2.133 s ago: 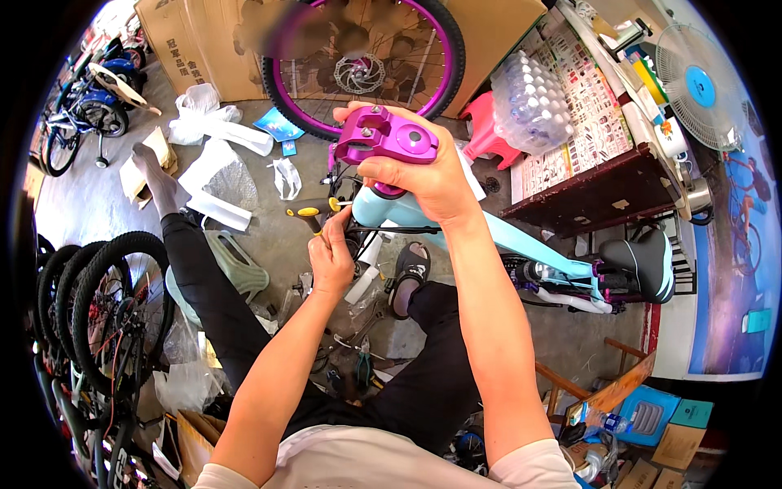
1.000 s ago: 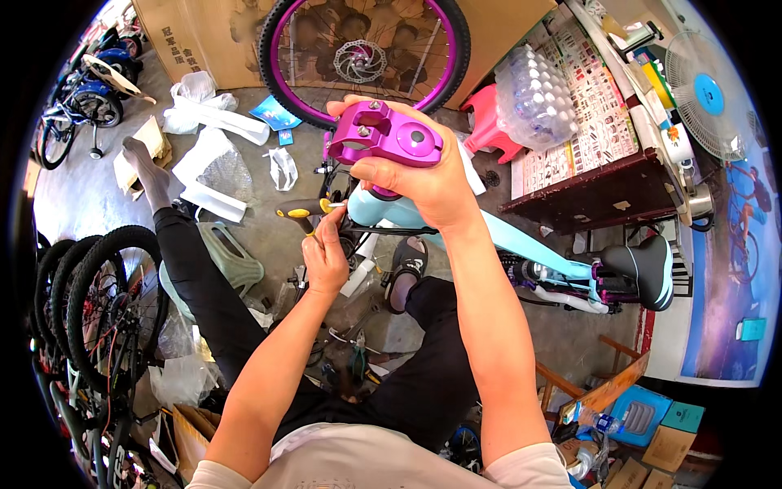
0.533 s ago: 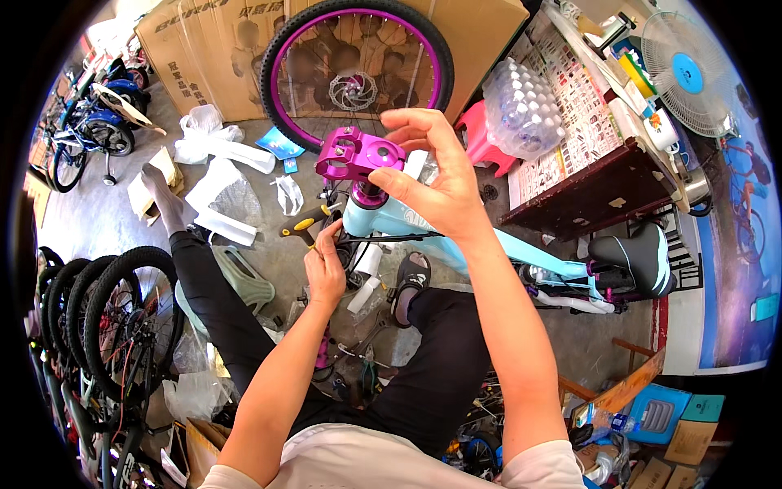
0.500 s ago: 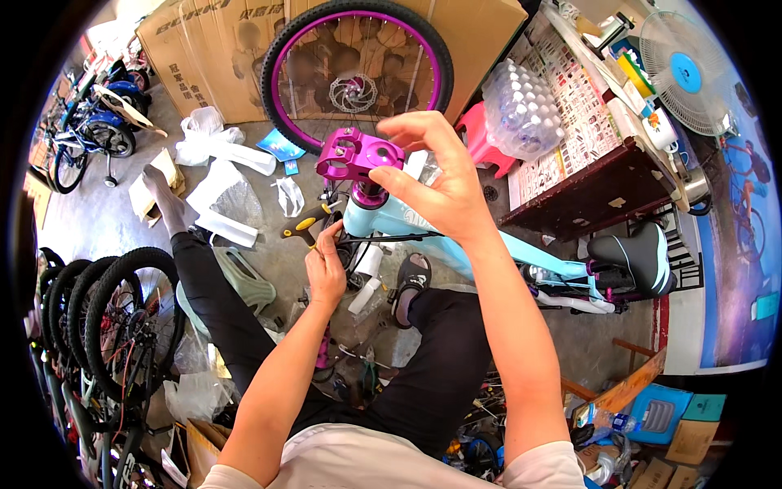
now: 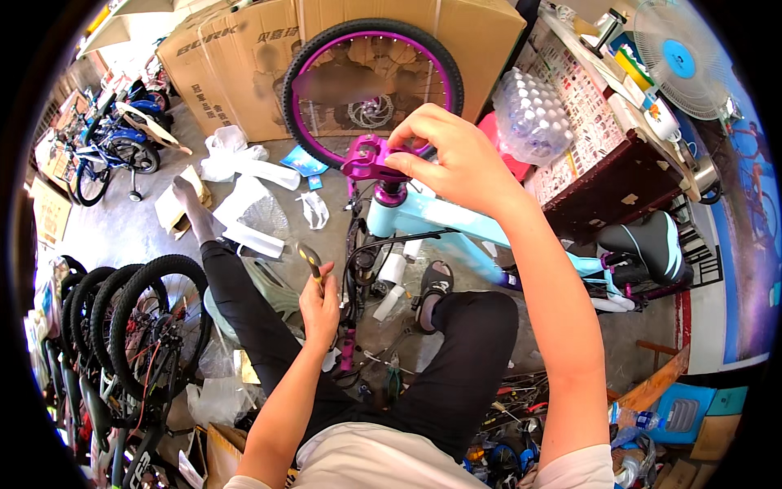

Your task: The person removes protective foam from a light blue bicycle frame and uses a screwdriver to tighten the stem bolts on the handlebars. The person is sitting on the floor in a workshop environment.

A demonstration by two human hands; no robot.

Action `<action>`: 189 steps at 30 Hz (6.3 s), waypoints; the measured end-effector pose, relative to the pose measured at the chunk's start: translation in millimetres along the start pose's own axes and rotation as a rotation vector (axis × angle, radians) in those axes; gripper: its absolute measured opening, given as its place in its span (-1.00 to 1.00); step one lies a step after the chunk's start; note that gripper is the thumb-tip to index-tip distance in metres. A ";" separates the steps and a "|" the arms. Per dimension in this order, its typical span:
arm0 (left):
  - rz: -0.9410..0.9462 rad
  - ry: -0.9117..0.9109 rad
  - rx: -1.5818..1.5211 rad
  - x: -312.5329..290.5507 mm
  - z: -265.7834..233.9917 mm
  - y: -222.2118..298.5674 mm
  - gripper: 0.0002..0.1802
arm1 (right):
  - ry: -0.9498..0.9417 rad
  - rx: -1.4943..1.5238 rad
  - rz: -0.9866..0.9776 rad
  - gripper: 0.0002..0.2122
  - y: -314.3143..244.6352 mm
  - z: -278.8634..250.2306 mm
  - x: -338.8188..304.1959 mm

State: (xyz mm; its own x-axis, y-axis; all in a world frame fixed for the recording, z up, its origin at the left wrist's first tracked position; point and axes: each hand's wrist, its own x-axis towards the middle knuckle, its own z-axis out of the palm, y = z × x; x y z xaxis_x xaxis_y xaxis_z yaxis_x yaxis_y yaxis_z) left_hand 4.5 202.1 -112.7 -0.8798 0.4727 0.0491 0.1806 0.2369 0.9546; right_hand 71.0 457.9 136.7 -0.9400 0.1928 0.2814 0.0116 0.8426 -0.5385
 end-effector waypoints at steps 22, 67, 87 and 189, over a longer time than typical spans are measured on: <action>0.382 -0.048 -0.943 150.9 -79.7 224.6 -0.70 | 0.342 -0.069 0.013 -0.47 7.3 67.7 20.7; 0.195 -0.257 -1.056 151.2 -37.5 203.2 -0.73 | 0.382 -0.002 0.058 -0.55 -2.5 66.6 20.1; 0.239 -0.194 -1.031 160.1 -33.9 208.6 -0.84 | 0.390 0.006 0.040 -0.57 0.0 66.0 18.7; 0.649 0.624 0.238 191.1 -66.7 223.9 -0.47 | 0.420 -0.064 0.015 -0.51 8.4 68.6 18.5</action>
State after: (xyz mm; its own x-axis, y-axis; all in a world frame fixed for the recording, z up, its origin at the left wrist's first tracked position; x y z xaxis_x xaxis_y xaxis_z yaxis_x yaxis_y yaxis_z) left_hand -152.6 288.8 129.9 -0.6397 0.0480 0.7671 0.7445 0.2865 0.6030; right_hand 30.3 434.0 82.9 -0.7192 0.3820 0.5804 0.0576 0.8652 -0.4982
